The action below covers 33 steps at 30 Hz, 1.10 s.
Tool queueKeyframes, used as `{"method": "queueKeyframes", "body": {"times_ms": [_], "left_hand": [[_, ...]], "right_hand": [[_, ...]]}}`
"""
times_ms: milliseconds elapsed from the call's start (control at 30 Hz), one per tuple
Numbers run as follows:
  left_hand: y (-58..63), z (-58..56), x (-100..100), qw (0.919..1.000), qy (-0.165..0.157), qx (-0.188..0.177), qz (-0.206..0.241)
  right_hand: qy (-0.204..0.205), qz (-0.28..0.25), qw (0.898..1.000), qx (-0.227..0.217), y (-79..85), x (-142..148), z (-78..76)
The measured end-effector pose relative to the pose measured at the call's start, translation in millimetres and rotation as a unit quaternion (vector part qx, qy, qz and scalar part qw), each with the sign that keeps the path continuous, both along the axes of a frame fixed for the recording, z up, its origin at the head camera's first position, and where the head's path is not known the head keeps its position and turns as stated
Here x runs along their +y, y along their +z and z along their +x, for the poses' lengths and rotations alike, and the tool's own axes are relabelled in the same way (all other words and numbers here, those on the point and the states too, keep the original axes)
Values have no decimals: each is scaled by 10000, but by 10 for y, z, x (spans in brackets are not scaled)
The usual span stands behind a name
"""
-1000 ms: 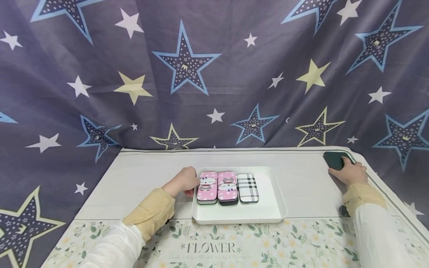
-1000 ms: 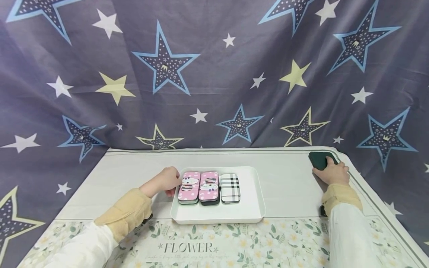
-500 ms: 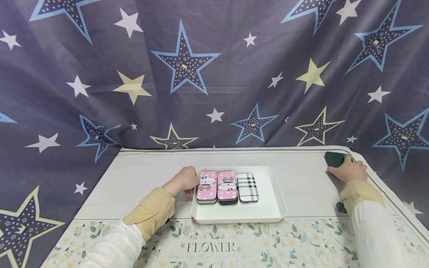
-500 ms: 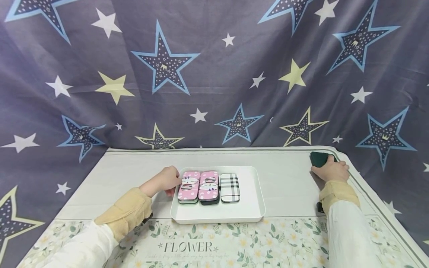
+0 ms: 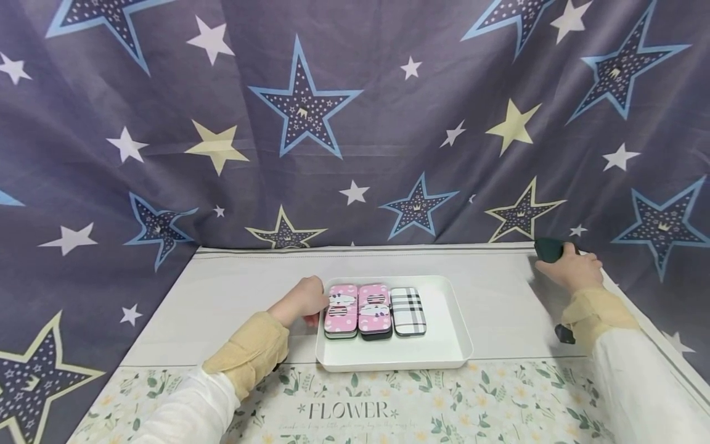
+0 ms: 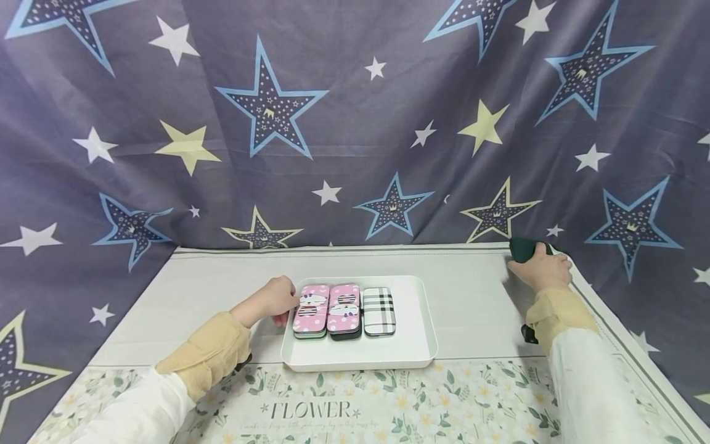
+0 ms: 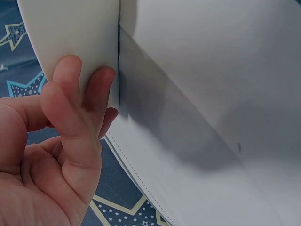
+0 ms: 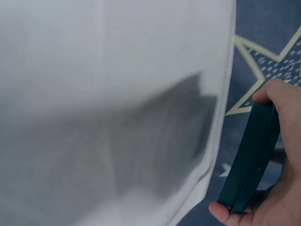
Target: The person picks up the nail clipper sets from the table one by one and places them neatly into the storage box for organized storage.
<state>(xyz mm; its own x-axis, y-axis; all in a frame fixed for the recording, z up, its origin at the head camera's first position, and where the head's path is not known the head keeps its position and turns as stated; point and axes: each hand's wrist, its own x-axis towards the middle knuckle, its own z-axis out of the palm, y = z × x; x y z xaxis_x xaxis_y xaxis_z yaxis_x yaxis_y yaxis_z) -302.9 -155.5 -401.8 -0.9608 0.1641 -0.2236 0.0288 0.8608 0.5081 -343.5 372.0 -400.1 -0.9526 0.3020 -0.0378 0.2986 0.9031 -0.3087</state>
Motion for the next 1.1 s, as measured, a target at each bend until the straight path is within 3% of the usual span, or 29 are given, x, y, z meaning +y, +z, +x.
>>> {"method": "queueKeyframes", "body": {"times_ms": [367, 500, 667, 900, 1100], "left_hand": [[19, 22, 7, 10000, 21, -1, 59], [13, 23, 6, 10000, 32, 22, 71], [16, 23, 2, 10000, 24, 12, 62], [15, 6, 3, 10000, 36, -50, 44], [7, 9, 3, 10000, -14, 19, 57]], "right_hand": [[244, -160, 9996, 46, 527, -337, 63], [346, -143, 9993, 12, 723, -534, 129], [744, 79, 9966, 333, 919, -815, 273], [1182, 366, 9908, 551, 1088, -1211, 505], [1384, 491, 9870, 652, 1104, -1465, 655]]}}
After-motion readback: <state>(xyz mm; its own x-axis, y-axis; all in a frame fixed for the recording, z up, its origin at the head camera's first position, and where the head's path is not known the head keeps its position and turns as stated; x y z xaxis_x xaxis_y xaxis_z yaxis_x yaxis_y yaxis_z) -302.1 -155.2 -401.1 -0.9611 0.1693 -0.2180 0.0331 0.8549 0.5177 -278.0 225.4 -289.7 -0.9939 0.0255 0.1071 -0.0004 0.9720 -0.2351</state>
